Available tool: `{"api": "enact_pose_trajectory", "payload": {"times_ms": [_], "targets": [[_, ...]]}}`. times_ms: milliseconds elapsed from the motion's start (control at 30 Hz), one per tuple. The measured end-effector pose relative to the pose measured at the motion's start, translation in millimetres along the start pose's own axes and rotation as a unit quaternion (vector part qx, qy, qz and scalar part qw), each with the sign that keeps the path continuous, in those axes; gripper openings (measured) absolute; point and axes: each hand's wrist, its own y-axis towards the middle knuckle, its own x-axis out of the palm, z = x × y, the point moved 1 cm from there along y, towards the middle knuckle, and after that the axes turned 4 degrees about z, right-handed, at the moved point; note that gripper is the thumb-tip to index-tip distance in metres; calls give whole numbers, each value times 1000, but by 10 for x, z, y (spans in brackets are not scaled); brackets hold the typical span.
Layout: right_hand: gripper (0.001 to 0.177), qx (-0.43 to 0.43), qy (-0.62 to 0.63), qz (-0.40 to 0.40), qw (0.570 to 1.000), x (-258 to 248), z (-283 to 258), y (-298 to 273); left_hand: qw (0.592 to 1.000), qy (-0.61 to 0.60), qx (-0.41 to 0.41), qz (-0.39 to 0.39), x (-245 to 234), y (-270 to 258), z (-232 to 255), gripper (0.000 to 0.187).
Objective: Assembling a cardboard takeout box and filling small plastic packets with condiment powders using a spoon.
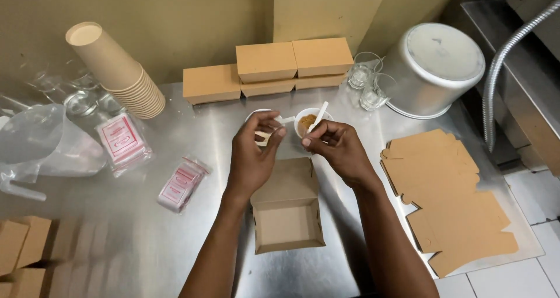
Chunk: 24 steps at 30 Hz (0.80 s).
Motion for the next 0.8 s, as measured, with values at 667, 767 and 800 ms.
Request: {"api": "enact_pose_trajectory", "payload": {"times_ms": [667,767,800], "targets": [[12,-20,-70,-39,997,301,-454,258,996,33,79,2,-26,269,277,6],[11,-36,-86,-32,995,350,-493,235,992,88,94,-9,11,250,316,5],[11,-45,-92,-26,994,368,-499,227,987,119,106,-12,27,237,322,5]]}}
